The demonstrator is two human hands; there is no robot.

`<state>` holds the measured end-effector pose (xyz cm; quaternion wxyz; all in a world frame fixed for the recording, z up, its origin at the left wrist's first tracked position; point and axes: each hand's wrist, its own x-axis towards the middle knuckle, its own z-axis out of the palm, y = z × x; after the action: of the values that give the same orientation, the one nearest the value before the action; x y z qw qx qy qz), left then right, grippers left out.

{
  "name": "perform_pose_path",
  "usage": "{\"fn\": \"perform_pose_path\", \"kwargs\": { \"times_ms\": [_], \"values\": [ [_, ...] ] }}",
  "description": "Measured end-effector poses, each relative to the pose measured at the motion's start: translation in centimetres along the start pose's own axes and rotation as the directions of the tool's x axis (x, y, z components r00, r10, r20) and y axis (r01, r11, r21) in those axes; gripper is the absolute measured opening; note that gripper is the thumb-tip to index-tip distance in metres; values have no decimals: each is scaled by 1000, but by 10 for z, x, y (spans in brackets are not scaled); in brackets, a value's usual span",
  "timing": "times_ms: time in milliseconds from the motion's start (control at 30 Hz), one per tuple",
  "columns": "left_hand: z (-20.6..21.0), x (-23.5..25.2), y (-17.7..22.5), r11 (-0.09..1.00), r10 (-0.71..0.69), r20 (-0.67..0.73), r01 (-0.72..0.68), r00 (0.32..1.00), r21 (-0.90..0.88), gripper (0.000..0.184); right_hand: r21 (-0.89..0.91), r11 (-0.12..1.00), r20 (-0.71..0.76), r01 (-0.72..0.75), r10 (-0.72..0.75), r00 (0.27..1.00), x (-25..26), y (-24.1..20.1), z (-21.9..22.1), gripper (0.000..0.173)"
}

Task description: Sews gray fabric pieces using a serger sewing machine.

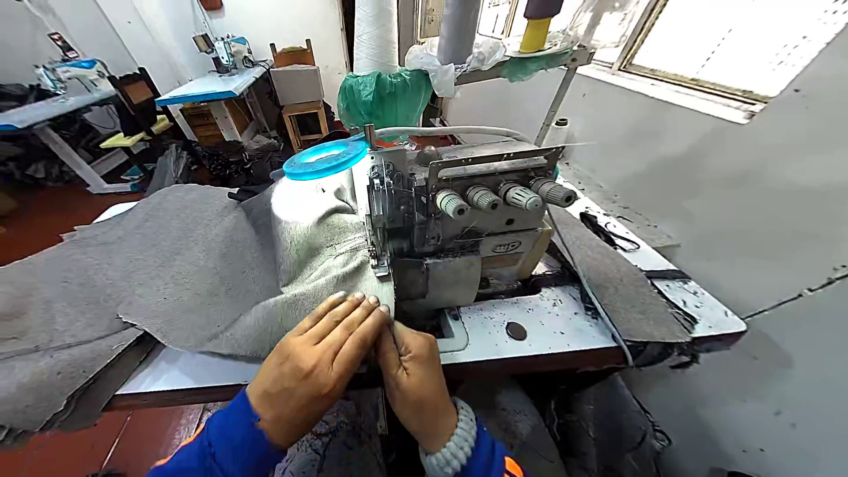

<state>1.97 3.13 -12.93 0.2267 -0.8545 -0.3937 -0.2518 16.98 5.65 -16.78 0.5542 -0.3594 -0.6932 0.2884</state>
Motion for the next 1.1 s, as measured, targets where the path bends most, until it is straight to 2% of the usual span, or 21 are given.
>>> {"fn": "perform_pose_path", "kwargs": {
  "times_ms": [167, 233, 300, 367, 433, 500, 533, 567, 600, 633, 667, 700, 767, 833, 867, 933, 967, 1033, 1100],
  "values": [
    [7, 7, -11, 995, -41, -15, 40, 999, -97, 33, 192, 971, 44, -142, 136, 990, 12, -1, 2, 36],
    [8, 7, -11, 985, -82, -18, 79, 996, -153, 38, 211, 971, 110, -108, 86, 990, 10, 1, 2, 38],
    [11, 3, -9, 967, -115, -9, 110, 993, -229, 39, 197, 980, 147, -3, -27, 989, 1, 9, 4, 39],
    [18, -11, -12, 961, -159, -58, 140, 986, -240, 38, 50, 991, 70, 127, -130, 989, -9, 23, 4, 40],
    [33, -41, -26, 956, -292, -189, 281, 938, -85, 37, -193, 961, -11, 196, -202, 979, -14, 42, -4, 40],
    [52, -69, -57, 843, -502, -200, 527, 842, 103, 57, -415, 868, -14, 271, -304, 953, -17, 64, -14, 39],
    [60, -75, -75, 739, -654, -111, 664, 748, 117, 70, -519, 793, 9, 317, -366, 931, -18, 72, -17, 40],
    [66, -70, -94, 602, -797, 34, 788, 603, 129, 73, -607, 713, 40, 350, -412, 910, -21, 77, -16, 39],
    [74, -58, -113, 475, -878, 153, 866, 453, 158, 70, -679, 639, 70, 362, -435, 898, -25, 80, -14, 37],
    [84, -44, -130, 379, -911, 247, 906, 329, 189, 71, -725, 588, 93, 358, -432, 897, -31, 81, -13, 36],
    [95, -29, -144, 324, -918, 312, 917, 245, 231, 74, -754, 559, 110, 346, -412, 904, -37, 81, -13, 36],
    [105, -17, -156, 312, -911, 358, 908, 203, 279, 77, -765, 550, 125, 334, -381, 916, -41, 80, -14, 33],
    [108, 3, -159, 337, -885, 424, 893, 193, 297, 79, -751, 567, 173, 339, -326, 929, -42, 72, -15, 26],
    [95, 16, -138, 375, -849, 480, 893, 222, 249, 67, -750, 551, 171, 366, -372, 912, -34, 69, -8, 28],
    [87, 14, -130, 423, -809, 524, 884, 267, 202, 61, -748, 548, 165, 375, -393, 905, -30, 65, -5, 31],
    [73, -21, -130, 568, -735, 530, 811, 424, 139, 46, -731, 558, 169, 393, -409, 897, -28, 62, -4, 33],
    [58, -47, -133, 609, -737, 468, 779, 487, 148, 40, -722, 564, 177, 400, -408, 896, -27, 61, -6, 34],
    [18, -106, -140, 597, -801, 265, 752, 537, 279, 32, -714, 573, 178, 401, -406, 896, -27, 64, -7, 34],
    [-24, -153, -141, 500, -864, 148, 784, 482, 367, 31, -715, 576, 178, 396, -397, 900, -30, 68, -8, 33]
  ]
}}
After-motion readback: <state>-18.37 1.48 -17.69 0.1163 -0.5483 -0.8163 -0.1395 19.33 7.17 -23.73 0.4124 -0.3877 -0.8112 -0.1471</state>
